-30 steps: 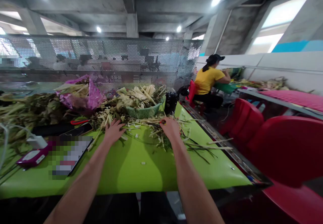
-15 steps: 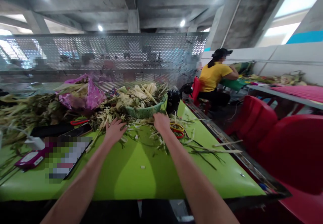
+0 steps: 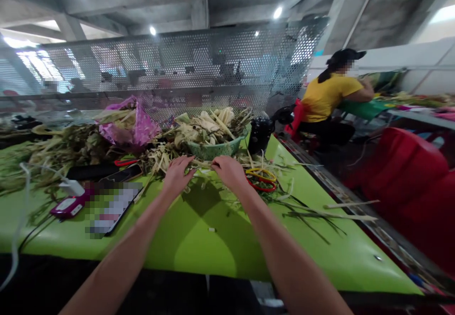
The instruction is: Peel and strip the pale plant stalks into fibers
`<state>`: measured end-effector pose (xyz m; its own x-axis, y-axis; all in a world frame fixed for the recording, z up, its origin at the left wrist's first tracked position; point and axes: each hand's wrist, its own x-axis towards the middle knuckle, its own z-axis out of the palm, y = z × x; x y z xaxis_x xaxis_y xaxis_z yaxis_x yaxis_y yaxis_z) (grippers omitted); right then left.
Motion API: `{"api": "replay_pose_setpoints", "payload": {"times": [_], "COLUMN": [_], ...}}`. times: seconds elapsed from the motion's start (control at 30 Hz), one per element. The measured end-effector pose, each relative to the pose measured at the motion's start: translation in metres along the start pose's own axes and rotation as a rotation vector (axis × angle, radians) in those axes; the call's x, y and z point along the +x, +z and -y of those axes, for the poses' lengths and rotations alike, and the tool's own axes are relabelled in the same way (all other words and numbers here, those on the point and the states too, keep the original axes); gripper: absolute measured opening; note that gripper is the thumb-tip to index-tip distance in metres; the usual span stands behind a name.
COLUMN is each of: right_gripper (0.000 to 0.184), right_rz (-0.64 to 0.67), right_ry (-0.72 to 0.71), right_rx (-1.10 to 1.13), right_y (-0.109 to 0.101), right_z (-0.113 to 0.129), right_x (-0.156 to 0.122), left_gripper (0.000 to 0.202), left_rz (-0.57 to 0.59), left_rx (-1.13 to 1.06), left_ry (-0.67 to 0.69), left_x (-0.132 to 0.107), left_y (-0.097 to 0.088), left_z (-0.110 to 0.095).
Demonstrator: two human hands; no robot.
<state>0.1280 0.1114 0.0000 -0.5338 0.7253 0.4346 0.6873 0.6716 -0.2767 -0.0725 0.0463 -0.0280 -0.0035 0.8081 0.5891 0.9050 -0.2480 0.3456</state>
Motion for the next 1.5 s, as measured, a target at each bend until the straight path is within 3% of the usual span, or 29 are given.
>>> {"api": "replay_pose_setpoints", "payload": {"times": [0.13,0.27,0.4,0.47,0.63,0.7,0.8,0.93,1.07,1.27,1.5], "right_gripper": [0.014,0.014,0.014,0.013,0.029,0.027,0.027,0.035,0.038,0.033,0.029], "right_rz": [0.011,-0.047,-0.104,-0.137,-0.366,-0.423,-0.287,-0.053,-0.045,-0.06,-0.055], "right_ry": [-0.067,-0.069,-0.067,-0.072,0.086,0.166,0.234,0.283,0.325,0.295,0.26], "right_rx": [0.031,0.058,0.1,0.144,0.313,0.345,0.451,0.681,0.829,0.912,0.942], "right_y": [0.001,0.0,-0.003,-0.005,-0.013,-0.012,-0.002,0.018,0.025,0.021,0.019], "right_z": [0.009,0.005,0.003,0.006,0.015,0.015,0.012,0.011,0.013,0.016,0.019], "right_x": [-0.001,0.0,0.0,-0.001,-0.002,-0.002,-0.001,0.001,0.002,0.002,0.002], "left_gripper": [0.018,0.008,0.019,0.025,0.027,0.025,0.023,0.025,0.026,0.025,0.016], "left_rz": [-0.012,0.071,0.279,0.324,0.228,0.171,0.125,0.155,0.183,0.183,0.216], "left_rx": [-0.023,-0.133,-0.431,-0.554,-0.7,-0.798,-0.921,-0.931,-0.951,-0.886,-0.957], "left_ry": [-0.013,-0.086,-0.115,-0.149,-0.319,-0.36,-0.382,-0.36,-0.342,-0.362,-0.339], "left_x": [0.002,0.004,0.003,0.002,0.003,0.004,0.004,0.003,0.002,0.001,0.002], "left_y": [-0.002,0.001,0.009,0.013,0.019,0.02,0.019,0.015,0.014,0.016,0.014], "left_z": [-0.001,-0.001,-0.003,-0.005,-0.003,-0.001,-0.003,-0.013,-0.019,-0.015,-0.021]}}
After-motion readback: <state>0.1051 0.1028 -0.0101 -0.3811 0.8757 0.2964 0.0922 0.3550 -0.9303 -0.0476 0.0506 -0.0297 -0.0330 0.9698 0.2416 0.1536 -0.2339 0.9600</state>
